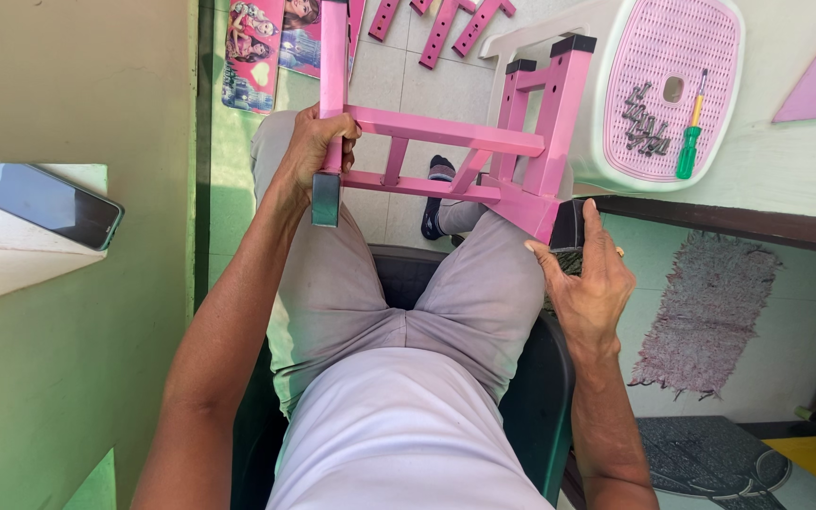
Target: The person assembles a pink metal chair by attaching black rubber feet to the legs and connecting the seat frame to the base. They align the parts and insert bolts to secure the connections.
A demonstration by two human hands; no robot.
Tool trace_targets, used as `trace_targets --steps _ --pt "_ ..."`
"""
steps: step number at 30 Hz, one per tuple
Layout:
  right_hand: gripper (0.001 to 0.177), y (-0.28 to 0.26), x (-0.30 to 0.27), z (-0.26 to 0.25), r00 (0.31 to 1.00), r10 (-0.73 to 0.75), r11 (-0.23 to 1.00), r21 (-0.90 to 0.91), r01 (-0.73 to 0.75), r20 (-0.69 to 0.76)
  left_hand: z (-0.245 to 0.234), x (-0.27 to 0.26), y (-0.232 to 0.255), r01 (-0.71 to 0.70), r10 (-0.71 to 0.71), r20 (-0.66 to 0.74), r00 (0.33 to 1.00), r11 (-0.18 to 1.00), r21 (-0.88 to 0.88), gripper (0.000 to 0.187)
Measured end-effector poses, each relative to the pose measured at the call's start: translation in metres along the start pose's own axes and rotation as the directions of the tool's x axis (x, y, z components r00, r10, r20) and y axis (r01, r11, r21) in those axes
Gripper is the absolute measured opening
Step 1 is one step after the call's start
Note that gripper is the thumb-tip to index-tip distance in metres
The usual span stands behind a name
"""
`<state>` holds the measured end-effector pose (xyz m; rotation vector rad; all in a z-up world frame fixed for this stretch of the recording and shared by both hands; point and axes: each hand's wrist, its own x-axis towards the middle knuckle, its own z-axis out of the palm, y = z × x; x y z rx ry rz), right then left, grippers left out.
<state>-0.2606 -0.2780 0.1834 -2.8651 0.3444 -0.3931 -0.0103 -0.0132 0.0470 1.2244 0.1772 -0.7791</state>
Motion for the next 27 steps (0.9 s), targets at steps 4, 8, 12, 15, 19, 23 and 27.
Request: trace_targets --steps 4,8,12,15,19,23,27 --pt "0.080 -0.001 -0.001 0.003 0.997 -0.071 0.992 -0.105 0.070 -0.010 0.001 0.000 0.002 0.004 -0.003 0.003 1.000 1.000 -0.008 0.015" --pt "0.077 0.002 -0.004 0.012 0.995 -0.094 0.990 -0.109 0.091 -0.021 0.002 -0.001 0.003 -0.005 0.005 -0.003 1.000 1.000 -0.010 0.015" --pt "0.076 0.007 -0.007 0.022 0.986 -0.145 0.985 -0.109 0.135 -0.087 0.003 -0.001 0.004 0.001 -0.001 -0.006 1.000 1.000 0.016 0.016" --pt "0.074 0.011 -0.008 0.031 0.962 -0.215 0.972 -0.134 0.194 -0.170 0.004 -0.002 0.003 -0.007 0.007 0.003 1.000 1.000 -0.004 0.017" --pt "0.075 0.015 -0.011 0.040 0.965 -0.208 0.974 -0.120 0.191 -0.158 0.003 -0.002 0.003 -0.018 0.018 0.006 1.000 1.000 -0.002 0.018" --pt "0.078 0.021 -0.015 0.045 0.961 -0.225 0.972 -0.111 0.209 -0.161 0.005 0.000 0.004 -0.017 0.017 0.000 1.000 1.000 0.011 0.019" --pt "0.077 0.025 -0.018 0.058 0.947 -0.243 0.967 -0.126 0.220 -0.211 0.003 -0.002 0.003 -0.020 0.020 0.006 1.000 1.000 -0.002 0.019"
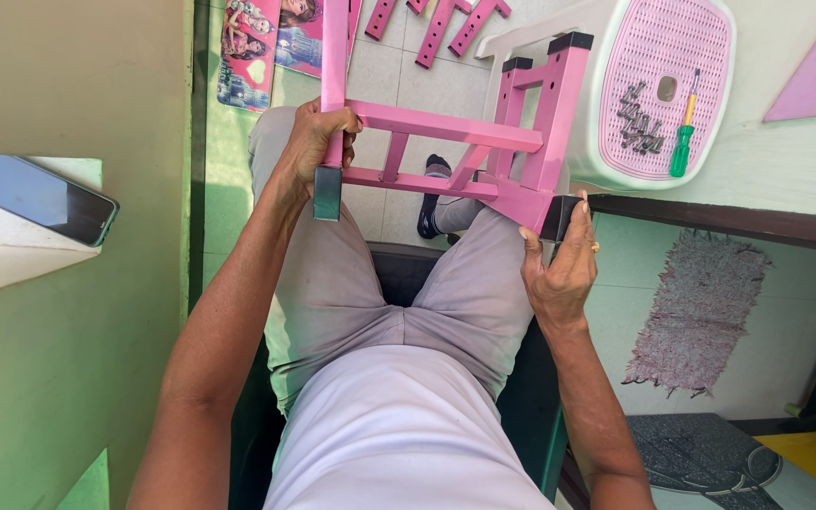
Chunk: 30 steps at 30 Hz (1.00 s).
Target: The person assembles a pink metal chair by attaching black rubber feet to the legs and connecting the seat frame to the base. They align the parts and insert bolts to secure the connections.
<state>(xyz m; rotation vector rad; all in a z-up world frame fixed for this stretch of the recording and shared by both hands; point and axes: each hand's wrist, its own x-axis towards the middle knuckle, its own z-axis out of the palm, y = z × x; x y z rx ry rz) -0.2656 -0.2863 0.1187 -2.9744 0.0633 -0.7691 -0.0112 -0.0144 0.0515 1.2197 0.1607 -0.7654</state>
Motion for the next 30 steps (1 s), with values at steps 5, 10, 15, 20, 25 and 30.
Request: trace_targets --steps 5,10,15,20,25,30 --pt "0.075 0.001 -0.001 0.012 0.998 0.016 1.000 -0.001 -0.016 0.058 0.000 0.002 0.000 0.003 -0.002 -0.017 1.000 1.000 0.028 0.018" --pt "0.074 -0.006 0.021 -0.042 0.989 0.054 0.977 0.197 -0.081 0.139 0.000 0.005 -0.001 -0.004 0.004 0.011 1.000 1.000 -0.021 0.017" --pt "0.077 -0.009 0.063 -0.110 0.987 0.161 0.966 0.209 -0.153 -0.020 -0.002 0.006 -0.002 0.037 -0.037 0.009 0.999 0.999 -0.022 0.016" --pt "0.084 0.001 0.095 -0.016 0.905 0.148 0.982 0.050 -0.182 0.399 -0.002 0.003 -0.009 0.006 -0.006 -0.011 1.000 1.000 -0.009 0.014" --pt "0.083 0.019 0.084 0.023 0.883 0.113 0.966 0.159 -0.206 0.456 0.004 0.006 -0.016 0.025 -0.023 -0.034 0.999 0.999 0.044 0.011" --pt "0.088 -0.031 0.076 0.004 0.960 0.059 0.931 0.333 -0.152 0.274 0.005 0.008 -0.016 -0.030 0.030 0.012 0.999 0.998 0.058 0.025"
